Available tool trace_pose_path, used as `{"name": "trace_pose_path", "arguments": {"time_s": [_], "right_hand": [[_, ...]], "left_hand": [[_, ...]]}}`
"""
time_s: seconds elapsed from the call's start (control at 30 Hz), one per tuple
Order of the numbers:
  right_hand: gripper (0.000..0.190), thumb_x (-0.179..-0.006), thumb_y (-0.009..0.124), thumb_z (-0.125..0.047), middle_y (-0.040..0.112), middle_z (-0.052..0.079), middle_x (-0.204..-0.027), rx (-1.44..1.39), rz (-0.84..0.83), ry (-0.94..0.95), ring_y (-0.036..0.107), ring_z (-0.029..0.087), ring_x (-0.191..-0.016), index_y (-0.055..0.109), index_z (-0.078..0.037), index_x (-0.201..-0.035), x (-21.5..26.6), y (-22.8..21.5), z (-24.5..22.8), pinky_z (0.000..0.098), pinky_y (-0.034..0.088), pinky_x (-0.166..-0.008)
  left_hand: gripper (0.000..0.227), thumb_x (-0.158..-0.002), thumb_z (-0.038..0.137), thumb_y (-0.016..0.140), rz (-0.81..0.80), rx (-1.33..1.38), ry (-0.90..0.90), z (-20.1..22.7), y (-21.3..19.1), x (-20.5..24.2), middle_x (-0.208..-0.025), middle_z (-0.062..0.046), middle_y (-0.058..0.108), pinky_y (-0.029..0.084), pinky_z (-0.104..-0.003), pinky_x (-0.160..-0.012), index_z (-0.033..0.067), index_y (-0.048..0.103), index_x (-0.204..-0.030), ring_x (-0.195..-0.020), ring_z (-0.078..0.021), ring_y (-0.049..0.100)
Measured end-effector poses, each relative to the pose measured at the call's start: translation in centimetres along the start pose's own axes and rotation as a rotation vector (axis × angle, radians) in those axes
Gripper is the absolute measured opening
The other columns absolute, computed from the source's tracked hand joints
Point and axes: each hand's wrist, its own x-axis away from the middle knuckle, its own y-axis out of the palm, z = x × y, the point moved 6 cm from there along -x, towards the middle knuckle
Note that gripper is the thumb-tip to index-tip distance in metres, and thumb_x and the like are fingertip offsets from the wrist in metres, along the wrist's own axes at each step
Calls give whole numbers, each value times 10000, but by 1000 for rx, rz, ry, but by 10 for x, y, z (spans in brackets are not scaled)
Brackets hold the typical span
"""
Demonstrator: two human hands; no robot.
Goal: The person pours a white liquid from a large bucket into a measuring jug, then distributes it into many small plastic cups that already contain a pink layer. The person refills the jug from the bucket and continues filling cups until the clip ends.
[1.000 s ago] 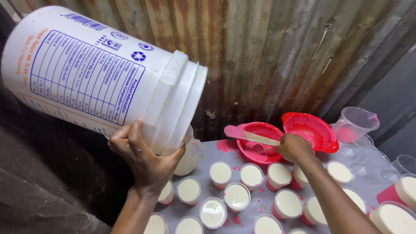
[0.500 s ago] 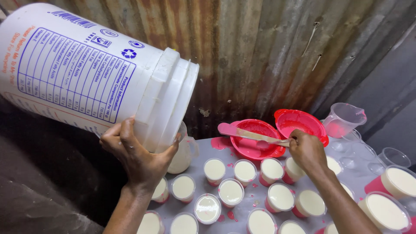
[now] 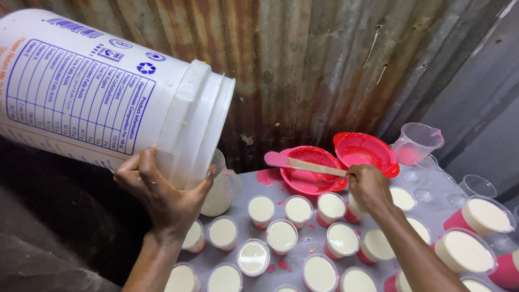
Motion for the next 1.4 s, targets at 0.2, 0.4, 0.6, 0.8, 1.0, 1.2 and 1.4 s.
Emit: {"name": "trace_pose_path", "arguments": {"time_s": [0.2,0.4,0.6,0.8,1.0,1.2,1.4], "right_hand": [[219,-934,650,-161,859,117,-970,3,38,-85,742,373,-955,855,-109,-994,-2,2,-8,538,556,-844],[267,-937,640,-183,874,118,-1027,-3,58,-59,744,393,-1005,879,-117,-1036,0,-4,-12,547,559,-858],[231,-942,663,-194,861,128,-961,-46,95,-9,746,382,-983,875,-128,-1008,4,-14,-17,552,538,-835],[232,-968,678,-238,853,130,-945,-181,106,229,759,369,-950,878,-129,-1012,4,-21,-4,512,522,-836],[177,-931,683,-119,789,63,-802,-477,145,450,655,226,-822,829,-93,-833,15,-39,-4,399,459,-765],[154,-986,717,-105,792,71,-852,-602,185,483,649,204,-836,833,-71,-892,29,-52,-11,366,470,-772],[109,-1066,672,-56,823,129,-891,-865,186,513,594,142,-699,763,-58,-1006,25,-41,5,269,449,-635]], "left_hand": [[1076,-790,516,1074,-4,16,-7,1,0,-2,-1358,-236,375,469,-629,-1093,-25,462,-1491,-1276,-433,443],[1069,-797,524,1061,-1,12,-7,2,-1,-2,-1358,-235,378,462,-619,-1089,-38,468,-1487,-1269,-437,449],[1062,-798,545,1051,9,-16,-7,1,-1,0,-1357,-238,400,470,-625,-1086,-26,478,-1487,-1260,-444,473],[1077,-794,544,1058,11,-13,-16,0,0,2,-1366,-241,391,478,-631,-1086,-30,472,-1492,-1272,-443,460],[1093,-784,530,1069,10,5,-28,-1,0,1,-1367,-237,378,490,-633,-1098,-25,462,-1504,-1278,-437,459],[1201,-722,629,1068,14,36,-53,-4,-4,1,-1369,-242,372,474,-638,-1133,-28,445,-1512,-1287,-438,451],[1188,-631,367,1123,-81,101,-110,-4,-10,-3,-1417,-247,359,466,-617,-1171,-2,412,-1508,-1338,-442,439]]}}
